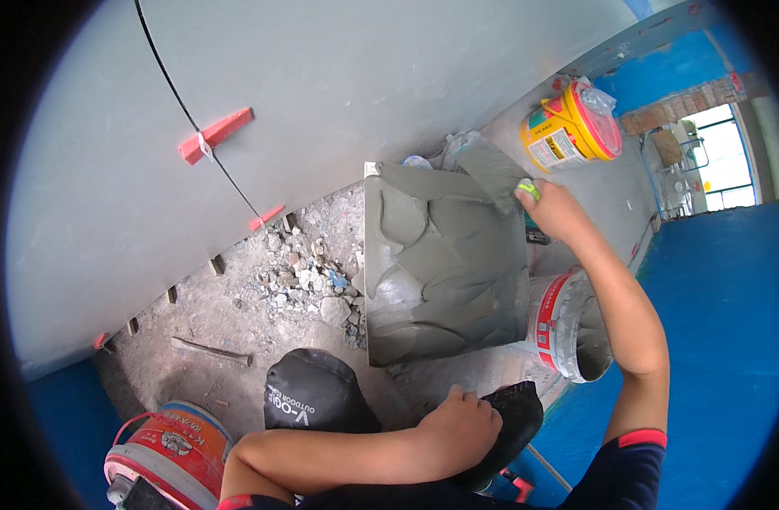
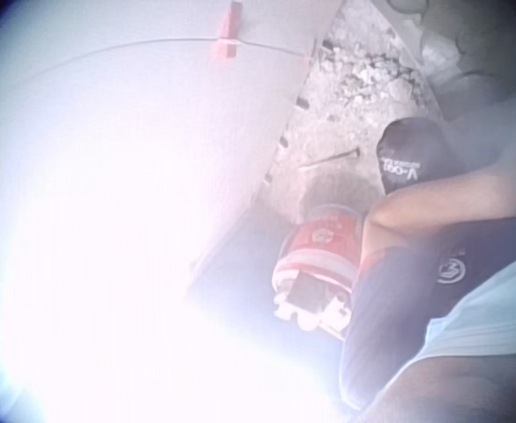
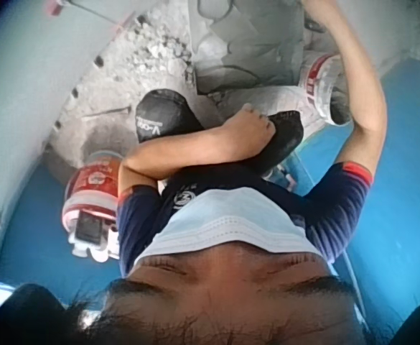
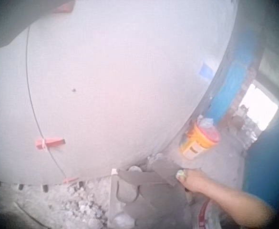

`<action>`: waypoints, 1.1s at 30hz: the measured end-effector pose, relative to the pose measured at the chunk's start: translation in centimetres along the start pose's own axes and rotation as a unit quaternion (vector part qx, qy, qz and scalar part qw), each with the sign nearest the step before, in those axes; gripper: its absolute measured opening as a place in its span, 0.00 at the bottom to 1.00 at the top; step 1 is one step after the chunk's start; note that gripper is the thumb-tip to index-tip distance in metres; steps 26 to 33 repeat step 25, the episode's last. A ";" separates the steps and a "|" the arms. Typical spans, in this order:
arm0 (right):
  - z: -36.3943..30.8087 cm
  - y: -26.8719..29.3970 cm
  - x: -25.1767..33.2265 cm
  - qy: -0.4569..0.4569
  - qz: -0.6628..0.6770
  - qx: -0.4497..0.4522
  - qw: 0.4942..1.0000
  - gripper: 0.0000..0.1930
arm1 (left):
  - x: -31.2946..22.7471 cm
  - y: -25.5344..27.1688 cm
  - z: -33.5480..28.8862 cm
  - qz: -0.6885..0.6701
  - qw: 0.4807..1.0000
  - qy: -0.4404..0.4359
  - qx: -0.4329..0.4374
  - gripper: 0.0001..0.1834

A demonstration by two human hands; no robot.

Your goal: The person measures a ceramic tile with a tape measure, then carries it to a wall section and checks the fit. Finally, they scoop tile adhesive from a bucket and spread it onto the back of the tile using a trowel.

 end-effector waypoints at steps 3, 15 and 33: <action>-0.6 -1.6 -5.4 -0.008 -0.065 -0.087 0.994 0.25 | -0.2 -0.5 -0.2 -0.003 1.000 -0.016 -0.010 0.19; -3.0 6.8 6.8 0.033 0.370 0.242 0.896 0.20 | 0.0 -0.7 0.6 -0.045 0.999 -0.023 -0.008 0.19; 1.5 1.6 3.9 0.000 0.185 0.125 0.975 0.21 | 0.2 0.2 -0.4 -0.009 1.000 0.002 0.007 0.21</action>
Point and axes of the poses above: each hand's wrist, its own z-axis towards the middle knuckle, its own y-axis out of the back of the hand, x = y × z, the point moved 1 cm from there along z, towards the middle knuckle, and after that the axes turned 8 degrees about -z, right-handed, at the moved point
